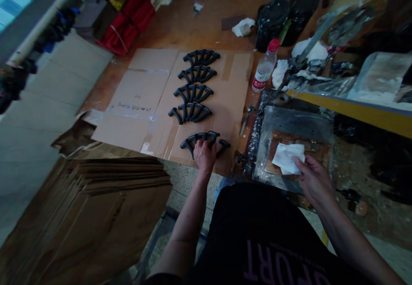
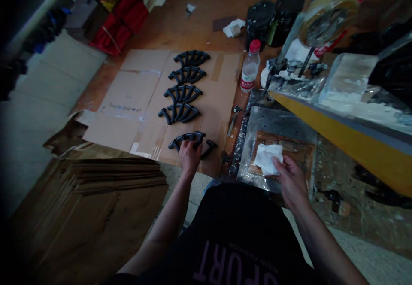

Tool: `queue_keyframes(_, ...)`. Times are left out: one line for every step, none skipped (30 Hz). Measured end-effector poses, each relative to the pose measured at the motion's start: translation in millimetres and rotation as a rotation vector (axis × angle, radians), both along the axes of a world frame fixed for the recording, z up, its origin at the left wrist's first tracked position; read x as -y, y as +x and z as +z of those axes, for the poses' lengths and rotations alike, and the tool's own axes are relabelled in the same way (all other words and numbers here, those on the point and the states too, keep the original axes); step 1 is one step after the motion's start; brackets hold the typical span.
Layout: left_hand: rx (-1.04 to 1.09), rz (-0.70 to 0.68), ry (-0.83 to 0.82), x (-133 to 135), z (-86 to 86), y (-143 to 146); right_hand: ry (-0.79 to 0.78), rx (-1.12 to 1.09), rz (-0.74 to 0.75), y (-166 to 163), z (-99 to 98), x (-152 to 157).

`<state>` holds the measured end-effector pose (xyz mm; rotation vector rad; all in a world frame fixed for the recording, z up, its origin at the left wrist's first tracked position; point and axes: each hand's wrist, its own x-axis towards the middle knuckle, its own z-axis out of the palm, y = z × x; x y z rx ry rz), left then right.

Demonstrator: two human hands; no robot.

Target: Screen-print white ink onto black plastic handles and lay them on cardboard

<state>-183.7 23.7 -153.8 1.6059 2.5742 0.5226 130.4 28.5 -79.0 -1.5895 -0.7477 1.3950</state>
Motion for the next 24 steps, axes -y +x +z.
queue_keyframes(0.025,-0.014,0.050,2,6.6,4,0.014,0.027,0.008,3,-2.1,1)
queue_keyframes(0.064,-0.051,0.091,4,13.8,10,0.032,0.065,0.020,5,-4.4,1)
queue_keyframes(0.116,-0.110,0.115,8,21.2,17,0.052,0.117,0.033,8,-6.8,2)
queue_keyframes(0.171,-0.189,0.124,12,28.2,26,0.074,0.181,0.054,11,-9.0,3)
queue_keyframes(0.220,-0.281,0.119,17,34.3,37,0.097,0.259,0.084,14,-10.9,3)
queue_keyframes(0.254,-0.384,0.104,22,39.2,49,0.123,0.352,0.118,16,-12.2,3)
queue_keyframes(0.271,-0.488,0.086,27,42.6,61,0.151,0.458,0.158,18,-12.8,4)
queue_keyframes(0.273,-0.583,0.072,33,44.3,73,0.181,0.568,0.200,19,-12.7,4)
queue_keyframes(0.270,-0.664,0.062,38,44.5,84,0.211,0.673,0.243,19,-11.9,5)
queue_keyframes(0.270,-0.728,0.055,42,43.3,94,0.245,0.767,0.285,18,-10.7,5)
queue_keyframes(0.275,-0.776,0.048,46,41.1,103,0.293,0.844,0.326,17,-9.2,6)
queue_keyframes(0.281,-0.806,0.042,48,38.3,110,0.352,0.900,0.372,15,-7.8,7)
queue_keyframes(0.288,-0.827,0.035,50,35.3,115,0.423,0.938,0.421,13,-6.9,8)
queue_keyframes(0.291,-0.841,0.025,51,32.6,118,0.500,0.962,0.474,10,-6.6,9)
queue_keyframes(0.290,-0.851,0.013,52,30.4,120,0.575,0.976,0.533,8,-7.3,10)
queue_keyframes(0.285,-0.855,0.002,52,28.9,121,0.639,0.984,0.594,5,-9.1,12)
queue_keyframes(0.278,-0.857,-0.008,51,28.4,121,0.688,0.986,0.663,3,-12.2,14)
queue_keyframes(0.272,-0.857,-0.015,51,28.5,121,0.719,0.986,0.734,1,-16.4,15)
queue_keyframes(0.268,-0.857,-0.023,51,29.3,121,0.737,0.984,0.802,-1,-21.5,18)
queue_keyframes(0.267,-0.858,-0.031,51,30.4,121,0.741,0.980,0.860,-2,-27.2,20)
queue_keyframes(0.266,-0.858,-0.037,51,31.6,122,0.735,0.973,0.902,-3,-32.7,23)
queue_keyframes(0.265,-0.855,-0.042,52,32.8,122,0.722,0.964,0.928,-2,-37.7,26)
queue_keyframes(0.262,-0.849,-0.050,52,33.7,123,0.706,0.955,0.940,-1,-41.4,30)
queue_keyframes(0.256,-0.841,-0.060,53,34.4,124,0.691,0.947,0.942,2,-43.5,34)
